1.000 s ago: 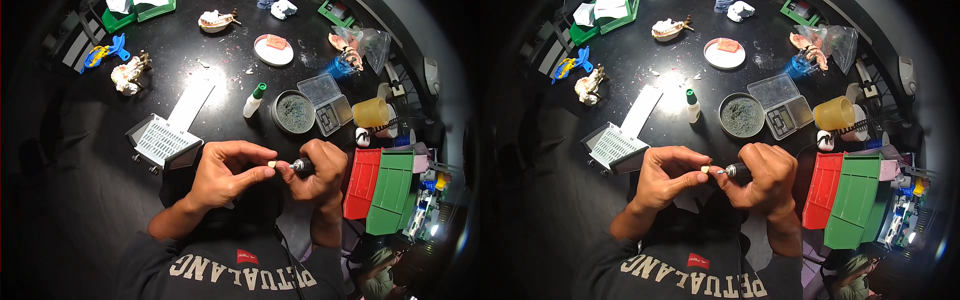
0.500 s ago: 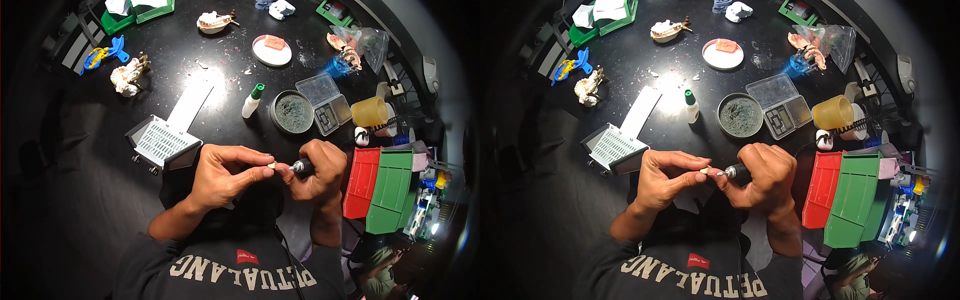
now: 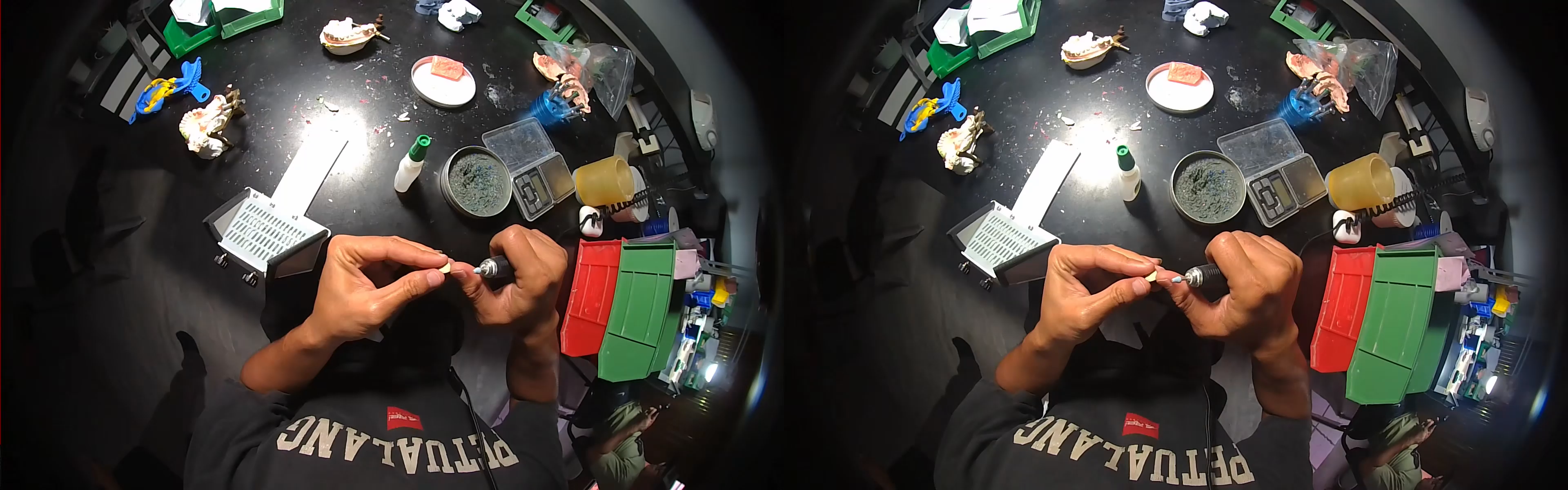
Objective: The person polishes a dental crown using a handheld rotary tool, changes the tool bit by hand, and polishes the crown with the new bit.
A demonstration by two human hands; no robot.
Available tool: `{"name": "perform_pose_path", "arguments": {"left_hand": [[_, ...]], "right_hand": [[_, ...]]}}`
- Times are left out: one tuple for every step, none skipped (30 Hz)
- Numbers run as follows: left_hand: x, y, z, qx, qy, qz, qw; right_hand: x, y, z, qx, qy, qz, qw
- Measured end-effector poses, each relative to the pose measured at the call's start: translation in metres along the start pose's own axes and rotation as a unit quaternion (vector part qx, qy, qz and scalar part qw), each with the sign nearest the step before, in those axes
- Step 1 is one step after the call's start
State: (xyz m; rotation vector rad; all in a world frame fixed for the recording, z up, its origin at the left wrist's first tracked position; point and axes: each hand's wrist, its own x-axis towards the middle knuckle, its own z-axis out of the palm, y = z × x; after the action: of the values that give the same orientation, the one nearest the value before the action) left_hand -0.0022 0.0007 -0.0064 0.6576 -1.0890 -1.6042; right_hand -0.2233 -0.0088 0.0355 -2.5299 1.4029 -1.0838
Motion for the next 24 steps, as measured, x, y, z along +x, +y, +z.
{"name": "perform_pose_path", "arguments": {"left_hand": [[0.0, 0.0, 0.001, -0.002, 0.001, 0.001, 1.0], [0.0, 0.0, 0.001, -0.003, 0.003, 0.002, 1.0], [0.0, 0.0, 0.001, -0.003, 0.003, -0.004, 1.0], [-0.001, 0.0, 0.001, -0.004, 0.004, -0.01, 1.0], [-0.001, 0.001, 0.0, -0.004, 0.004, -0.016, 1.0], [-0.001, 0.001, 0.0, 0.001, 0.004, -0.021, 1.0], [-0.001, 0.001, 0.0, 0.006, 0.004, -0.027, 1.0], [-0.001, 0.002, 0.0, 0.01, 0.004, -0.033, 0.999], [0.0, 0.002, 0.001, 0.005, 0.004, -0.031, 0.999], [0.0, 0.004, 0.002, -0.001, 0.004, -0.029, 1.0], [0.001, 0.005, 0.003, -0.006, 0.004, -0.028, 1.0], [0.0, 0.006, 0.004, -0.005, 0.006, -0.03, 1.0], [0.0, 0.006, 0.005, -0.004, 0.008, -0.033, 0.999], [0.0, 0.007, 0.005, -0.003, 0.011, -0.035, 0.999], [0.0, 0.006, 0.005, 0.013, 0.008, -0.025, 1.0], [0.0, 0.005, 0.004, 0.029, 0.006, -0.015, 0.999], [0.0, 0.004, 0.003, 0.045, 0.003, -0.005, 0.999], [0.0, 0.003, 0.003, 0.05, 0.009, -0.001, 0.999], [-0.001, 0.003, 0.003, 0.056, 0.015, 0.002, 0.998], [-0.001, 0.002, 0.003, 0.062, 0.02, 0.005, 0.998], [-0.001, 0.001, 0.004, 0.067, 0.03, 0.018, 0.997], [-0.001, -0.002, 0.005, 0.071, 0.039, 0.031, 0.996], [-0.001, -0.003, 0.006, 0.076, 0.049, 0.044, 0.995], [-0.001, -0.005, 0.006, 0.098, 0.053, 0.063, 0.992]], "right_hand": [[0.0, 0.0, 0.0, 0.0, 0.0, 0.0, 1.0], [0.0, 0.0, 0.0, -0.001, 0.0, 0.001, 1.0], [0.0, 0.0, 0.0, 0.0, -0.001, 0.001, 1.0], [0.0, 0.0, 0.0, 0.001, -0.001, 0.001, 1.0], [0.0, 0.0, 0.0, 0.002, -0.001, 0.0, 1.0], [0.0, 0.0, 0.0, 0.001, -0.002, -0.001, 1.0], [0.0, 0.0, 0.0, 0.0, -0.004, -0.001, 1.0], [0.0, 0.0, 0.0, 0.0, -0.005, -0.002, 1.0], [0.0, 0.0, 0.0, 0.002, -0.005, 0.0, 1.0], [-0.001, 0.0, 0.0, 0.004, -0.005, 0.003, 1.0], [-0.002, 0.0, 0.0, 0.006, -0.005, 0.005, 1.0], [-0.002, 0.0, 0.0, 0.007, -0.005, 0.005, 1.0], [-0.001, 0.0, 0.0, 0.007, -0.005, 0.004, 1.0], [-0.002, 0.0, 0.0, 0.007, -0.005, 0.004, 1.0], [-0.002, 0.0, 0.0, 0.008, -0.005, 0.005, 1.0], [-0.003, 0.001, 0.001, 0.008, -0.004, 0.005, 1.0], [-0.003, 0.001, 0.001, 0.009, -0.003, 0.006, 1.0], [-0.002, 0.0, 0.001, 0.003, -0.008, 0.01, 1.0], [-0.001, -0.002, 0.0, -0.003, -0.012, 0.014, 1.0], [0.0, -0.002, -0.001, -0.009, -0.016, 0.019, 1.0], [0.0, -0.001, -0.001, -0.006, -0.015, 0.007, 1.0], [0.0, 0.0, -0.001, -0.002, -0.015, -0.004, 1.0], [0.0, 0.002, 0.0, 0.002, -0.015, -0.016, 1.0], [0.0, 0.003, 0.001, -0.016, -0.019, -0.021, 0.999]]}}
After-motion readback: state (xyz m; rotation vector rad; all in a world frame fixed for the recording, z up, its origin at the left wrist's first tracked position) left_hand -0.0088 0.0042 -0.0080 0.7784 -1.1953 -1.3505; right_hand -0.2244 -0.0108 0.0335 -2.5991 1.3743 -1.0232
